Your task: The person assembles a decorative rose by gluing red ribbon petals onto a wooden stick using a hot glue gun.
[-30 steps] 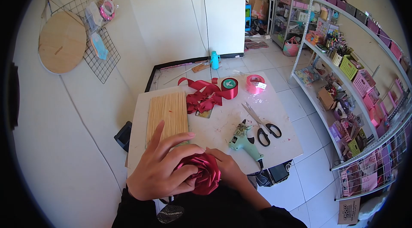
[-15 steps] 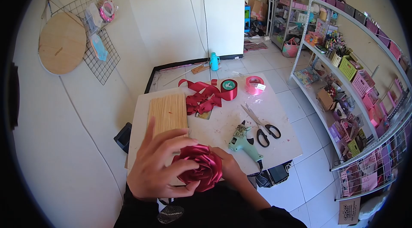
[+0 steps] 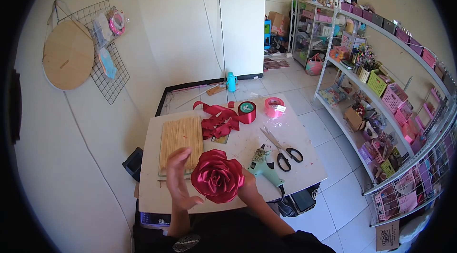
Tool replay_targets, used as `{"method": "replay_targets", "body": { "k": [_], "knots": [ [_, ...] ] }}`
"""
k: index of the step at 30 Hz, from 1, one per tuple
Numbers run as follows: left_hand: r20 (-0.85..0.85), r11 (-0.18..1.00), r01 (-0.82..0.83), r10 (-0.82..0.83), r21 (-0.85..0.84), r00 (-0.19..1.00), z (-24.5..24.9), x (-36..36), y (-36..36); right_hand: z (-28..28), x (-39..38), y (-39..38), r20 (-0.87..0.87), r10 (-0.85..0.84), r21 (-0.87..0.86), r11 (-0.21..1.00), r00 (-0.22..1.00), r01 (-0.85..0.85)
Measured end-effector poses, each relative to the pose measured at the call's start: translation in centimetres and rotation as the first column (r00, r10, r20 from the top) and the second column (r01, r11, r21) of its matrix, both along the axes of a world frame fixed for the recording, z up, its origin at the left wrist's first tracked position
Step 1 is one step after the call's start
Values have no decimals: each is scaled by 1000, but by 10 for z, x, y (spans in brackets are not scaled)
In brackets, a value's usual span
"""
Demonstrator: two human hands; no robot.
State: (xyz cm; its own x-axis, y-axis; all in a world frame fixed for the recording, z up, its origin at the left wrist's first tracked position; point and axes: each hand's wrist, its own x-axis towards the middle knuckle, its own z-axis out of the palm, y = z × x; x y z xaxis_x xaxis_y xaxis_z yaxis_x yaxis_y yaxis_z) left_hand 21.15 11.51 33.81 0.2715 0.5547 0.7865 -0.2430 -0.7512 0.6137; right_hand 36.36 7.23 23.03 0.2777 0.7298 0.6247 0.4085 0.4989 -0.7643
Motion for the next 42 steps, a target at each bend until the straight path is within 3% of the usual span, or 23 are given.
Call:
{"method": "replay_targets", "body": {
  "k": [4, 6, 10, 12, 15, 19, 21, 22, 24, 27, 32, 34, 35, 36, 37, 40, 41, 42],
  "knots": [
    [-10, 995, 99, -99, -10, 995, 0, 8, -6, 31, -5, -8, -80, -11, 9, 1000, 997, 12],
    [-33, 991, 133, -134, -34, 990, 2, 7, -8, 39, -1, -12, 230, -94, 96, 993, 969, 74],
    [-102, 988, 148, -143, 41, 985, 0, 5, -7, 30, -2, -7, 211, -81, 37, 996, 974, 75],
    [46, 975, 215, -213, -46, 976, -9, 9, -10, 21, -5, -1, 26, -113, 98, 989, 993, 110],
    [172, 976, 219, -213, -14, 962, -14, 15, -11, 20, -2, -3, 84, -129, 75, 990, 988, 123],
    [122, 967, 219, -204, -128, 971, -34, 19, -6, -12, 1, 9, -15, -115, 68, 991, 993, 115],
    [-80, 955, 142, -168, -260, 983, -60, 16, -1, -15, 0, 9, -68, -118, 73, 990, 991, 123],
    [-80, 955, 142, -168, -260, 983, -60, 17, -2, -19, 0, 10, -86, -120, 74, 989, 989, 126],
    [-246, 989, -113, 87, -91, 965, -57, 18, -5, -42, 3, 13, -101, -99, 24, 995, 990, 102],
    [-212, 982, -181, 167, -49, 963, -47, 20, -10, -32, 3, 10, -116, -42, 15, 999, 992, 44],
    [-235, 987, -160, 158, 9, 959, -48, 17, -7, -29, -2, 8, -220, -12, -31, 1000, 975, 5],
    [-259, 984, -171, 175, 38, 950, -54, 17, -6, -9, -3, 2, -172, 13, -34, 999, 985, -19],
    [-225, 987, -136, 114, -88, 968, -60, 16, -6, 4, -3, 0, -155, 22, -35, 999, 988, -28],
    [-183, 973, -95, 56, -212, 982, -68, 16, -6, 20, -3, -3, -20, -25, 50, 998, 1000, 25],
    [-184, 972, -95, 56, -214, 981, -81, 15, -5, 27, -4, -5, 111, -82, 140, 988, 990, 66],
    [-142, 949, -64, 20, -307, 990, -104, 15, 0, 15, -6, -3, -35, -54, 54, 997, 998, 56],
    [7, 914, -14, 18, -404, 1000, -102, 19, 1, 18, -6, -4, -37, -52, 52, 997, 998, 53],
    [154, 871, 49, 31, -488, 988, -100, 21, 4, 26, -7, -4, 79, -110, 60, 993, 991, 106]
  ]
}}
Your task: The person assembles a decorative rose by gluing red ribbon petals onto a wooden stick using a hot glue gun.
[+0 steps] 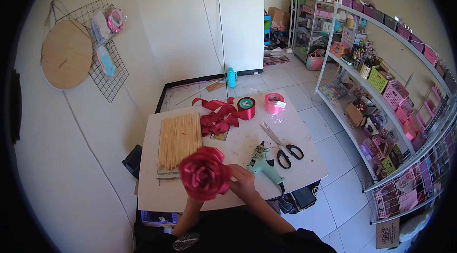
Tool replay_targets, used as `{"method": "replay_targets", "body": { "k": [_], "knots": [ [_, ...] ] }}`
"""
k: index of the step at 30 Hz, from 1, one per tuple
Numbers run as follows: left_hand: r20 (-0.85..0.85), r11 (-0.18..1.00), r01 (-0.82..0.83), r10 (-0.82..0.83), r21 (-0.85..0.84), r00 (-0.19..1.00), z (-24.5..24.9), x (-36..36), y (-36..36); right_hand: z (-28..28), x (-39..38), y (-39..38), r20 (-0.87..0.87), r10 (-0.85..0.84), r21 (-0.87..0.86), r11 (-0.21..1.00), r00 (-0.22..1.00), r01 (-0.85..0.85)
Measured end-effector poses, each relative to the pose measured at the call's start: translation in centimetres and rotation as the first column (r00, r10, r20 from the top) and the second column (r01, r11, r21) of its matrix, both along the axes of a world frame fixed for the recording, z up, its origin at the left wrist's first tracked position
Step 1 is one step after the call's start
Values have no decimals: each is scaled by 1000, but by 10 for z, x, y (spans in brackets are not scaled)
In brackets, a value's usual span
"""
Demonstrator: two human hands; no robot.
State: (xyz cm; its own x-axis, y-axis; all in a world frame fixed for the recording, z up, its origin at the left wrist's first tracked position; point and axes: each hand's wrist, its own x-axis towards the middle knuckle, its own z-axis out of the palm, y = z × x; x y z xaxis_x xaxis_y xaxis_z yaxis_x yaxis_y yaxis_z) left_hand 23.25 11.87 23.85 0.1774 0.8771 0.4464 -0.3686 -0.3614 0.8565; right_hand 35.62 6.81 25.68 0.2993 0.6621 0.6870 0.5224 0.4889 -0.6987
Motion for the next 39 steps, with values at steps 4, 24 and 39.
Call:
{"method": "replay_targets", "body": {
  "k": [4, 24, 39],
  "knots": [
    [-70, 954, -178, 200, 241, 977, 41, -10, 6, 16, -3, 3, 134, -22, -40, 999, 991, 28],
    [86, 950, 300, -308, 90, 948, 115, -35, -13, 9, -2, 2, 190, 120, -84, 991, 974, -106],
    [-91, 965, 68, -46, 252, 995, 78, 8, 5, -22, 5, 13, 216, -81, -38, 995, 973, 91]
  ]
}}
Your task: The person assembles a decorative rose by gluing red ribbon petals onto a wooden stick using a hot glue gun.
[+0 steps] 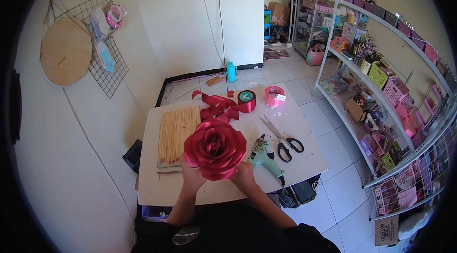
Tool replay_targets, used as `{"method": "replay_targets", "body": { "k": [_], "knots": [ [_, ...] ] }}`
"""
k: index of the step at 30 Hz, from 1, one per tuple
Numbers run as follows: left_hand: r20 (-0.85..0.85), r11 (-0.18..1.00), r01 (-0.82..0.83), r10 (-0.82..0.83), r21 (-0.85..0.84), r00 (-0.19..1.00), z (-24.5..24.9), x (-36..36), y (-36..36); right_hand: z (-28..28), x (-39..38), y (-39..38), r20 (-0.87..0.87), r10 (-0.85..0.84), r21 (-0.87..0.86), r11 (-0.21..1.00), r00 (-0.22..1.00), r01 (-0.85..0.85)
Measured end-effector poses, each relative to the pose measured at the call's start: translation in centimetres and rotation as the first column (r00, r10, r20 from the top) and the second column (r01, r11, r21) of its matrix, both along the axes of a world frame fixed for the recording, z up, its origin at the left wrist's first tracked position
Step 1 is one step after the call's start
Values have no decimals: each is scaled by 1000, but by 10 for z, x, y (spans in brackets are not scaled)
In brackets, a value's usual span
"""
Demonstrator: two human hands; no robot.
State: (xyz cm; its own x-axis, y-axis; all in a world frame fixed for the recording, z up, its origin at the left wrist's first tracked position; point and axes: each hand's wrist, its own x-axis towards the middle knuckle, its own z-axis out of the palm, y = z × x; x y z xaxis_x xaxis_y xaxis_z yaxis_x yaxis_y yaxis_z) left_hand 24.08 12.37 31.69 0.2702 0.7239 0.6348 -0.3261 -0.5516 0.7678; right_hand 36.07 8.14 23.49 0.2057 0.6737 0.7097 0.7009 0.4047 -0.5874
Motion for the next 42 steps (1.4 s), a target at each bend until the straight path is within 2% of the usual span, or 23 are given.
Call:
{"method": "replay_targets", "body": {
  "k": [2, 3, 4, 6, 8, 9, 11, 14, 16, 18, 20, 22, 23, 25, 26, 27, 29, 31, 33, 38, 40, 41, 42],
  "knots": [
    [57, 990, -65, 58, 128, 997, 7, 13, 2, 8, -1, -3, -141, -12, 23, 1000, 990, 15],
    [-86, 977, -90, 108, 195, 990, 7, 9, 4, 8, -1, -4, -188, -16, 31, 999, 982, 22],
    [-222, 958, -106, 167, 265, 961, 7, 7, 5, 2, 0, -3, -230, 13, -57, 998, 973, -26],
    [-199, 960, -109, 163, 260, 966, 7, 10, 3, -1, 1, -3, -274, 39, -138, 987, 961, -80],
    [-178, 960, -113, 161, 255, 971, 6, 10, 3, 12, 0, -8, -279, 6, -266, 960, 960, -84],
    [-151, 967, -112, 149, 230, 977, 4, 10, 3, 16, -2, -8, -280, 7, -263, 961, 960, -83],
    [-122, 972, -113, 139, 204, 983, 3, 9, 3, 24, -5, -8, -205, 59, -126, 988, 977, -86],
    [-124, 965, -169, 197, 202, 973, 2, 4, 3, 29, -5, -11, -205, 92, -186, 974, 974, -132],
    [-159, 934, -184, 241, 305, 958, 2, -4, 5, 24, -6, -11, -171, 89, -171, 978, 981, -119],
    [-121, 940, -244, 278, 236, 953, 5, -10, 3, 21, -8, -10, -141, 103, -162, 979, 985, -125],
    [-90, 932, -325, 342, 157, 936, 10, -20, 2, 25, -10, -10, -19, 79, -57, 995, 997, -80],
    [6, 834, -539, 542, 122, 840, 16, -35, 4, 29, -11, -11, 11, 145, -29, 989, 989, -145],
    [43, 840, -541, 542, -30, 839, 12, -50, 10, 31, -11, -12, 43, 102, -27, 995, 994, -101],
    [196, 881, -450, 472, -150, 859, 9, -99, 17, 30, -8, -11, 72, 57, -30, 998, 996, -55],
    [300, 922, -373, 387, -104, 872, 10, -128, 17, 27, -7, -12, 68, 56, -39, 998, 996, -54],
    [267, 778, -619, 623, -110, 735, 12, -157, 13, 25, -6, -12, 66, 58, -42, 998, 996, -55],
    [305, 550, -827, 813, -120, 497, 23, -208, 2, 26, -7, -13, 70, 64, -53, 997, 995, -61],
    [382, 483, -864, 832, -143, 402, 25, -251, -7, 25, -8, -14, 87, 72, -49, 996, 994, -68],
    [183, 116, -980, 979, -162, 85, 9, -289, -19, 19, -7, -12, 113, 75, -52, 996, 991, -70],
    [152, -127, -965, 975, -227, -164, -29, -334, -40, 16, -13, -11, 127, 130, -164, 981, 983, -109],
    [175, -163, -950, 961, -268, -214, -41, -349, -44, 14, -13, -10, 184, 109, -181, 981, 977, -75],
    [240, -188, -949, 938, -252, -249, -43, -354, -43, 17, -14, -10, 218, 138, -192, 977, 966, -96],
    [184, -264, -934, 932, -242, -311, -44, -356, -44, 13, -10, -10, 264, 125, -199, 977, 956, -72]
  ]
}}
